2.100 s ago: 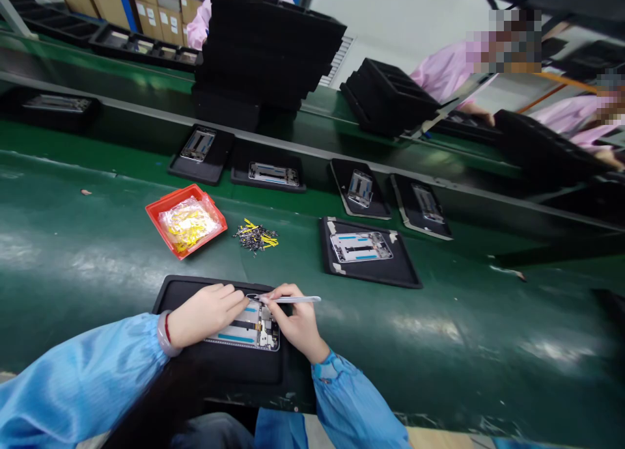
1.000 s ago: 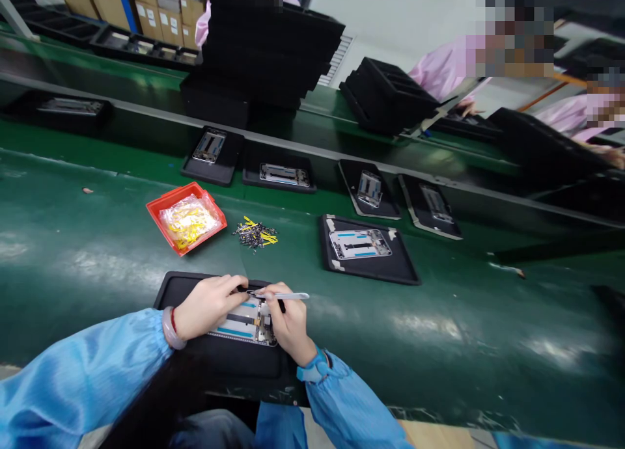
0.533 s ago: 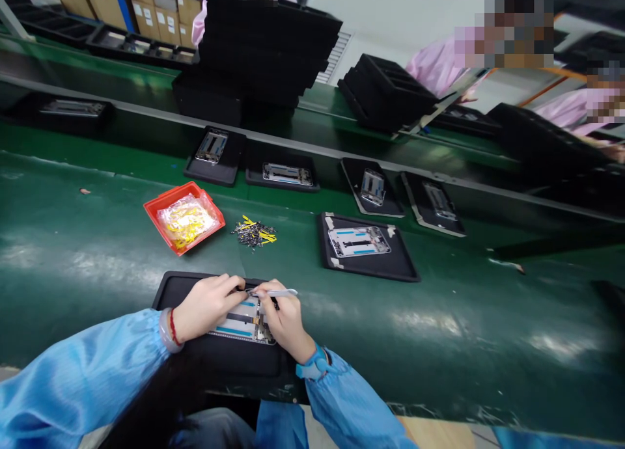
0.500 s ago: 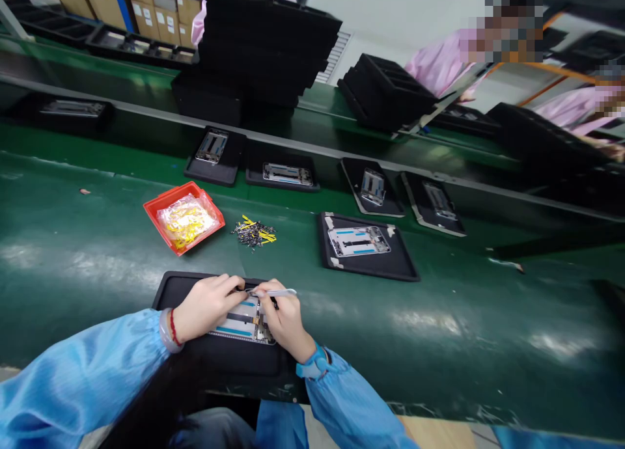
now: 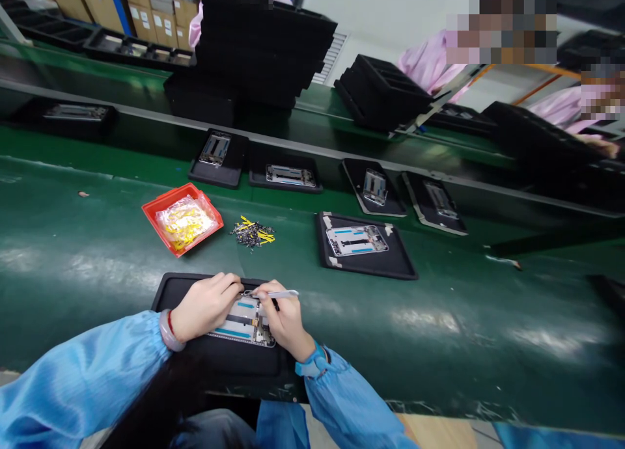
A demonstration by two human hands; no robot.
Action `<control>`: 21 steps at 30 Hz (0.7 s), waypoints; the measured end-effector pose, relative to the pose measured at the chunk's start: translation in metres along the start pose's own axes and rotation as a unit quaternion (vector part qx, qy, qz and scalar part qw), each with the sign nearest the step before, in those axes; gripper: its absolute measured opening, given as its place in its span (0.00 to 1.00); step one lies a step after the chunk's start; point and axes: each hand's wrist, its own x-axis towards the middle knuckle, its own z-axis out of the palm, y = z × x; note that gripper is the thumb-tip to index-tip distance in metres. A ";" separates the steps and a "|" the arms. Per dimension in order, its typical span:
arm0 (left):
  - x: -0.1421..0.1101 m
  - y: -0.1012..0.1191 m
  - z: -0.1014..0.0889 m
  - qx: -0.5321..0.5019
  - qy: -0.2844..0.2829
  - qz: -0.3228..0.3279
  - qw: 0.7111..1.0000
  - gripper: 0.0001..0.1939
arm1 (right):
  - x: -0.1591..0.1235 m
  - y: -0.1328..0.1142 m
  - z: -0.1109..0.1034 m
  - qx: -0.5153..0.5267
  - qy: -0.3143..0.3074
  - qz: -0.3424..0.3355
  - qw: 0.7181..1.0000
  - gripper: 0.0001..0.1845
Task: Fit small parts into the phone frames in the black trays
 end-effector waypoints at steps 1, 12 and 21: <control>0.000 0.000 0.000 -0.004 0.004 0.001 1.000 0.10 | -0.001 0.001 0.000 0.011 0.022 0.004 1.000 0.15; -0.007 0.004 -0.002 -0.008 0.026 0.028 0.999 0.16 | 0.007 0.022 -0.007 0.113 0.225 0.156 0.955 0.13; -0.008 0.001 0.003 -0.043 0.037 -0.002 0.998 0.20 | 0.009 0.010 -0.030 -0.124 0.116 0.048 0.984 0.11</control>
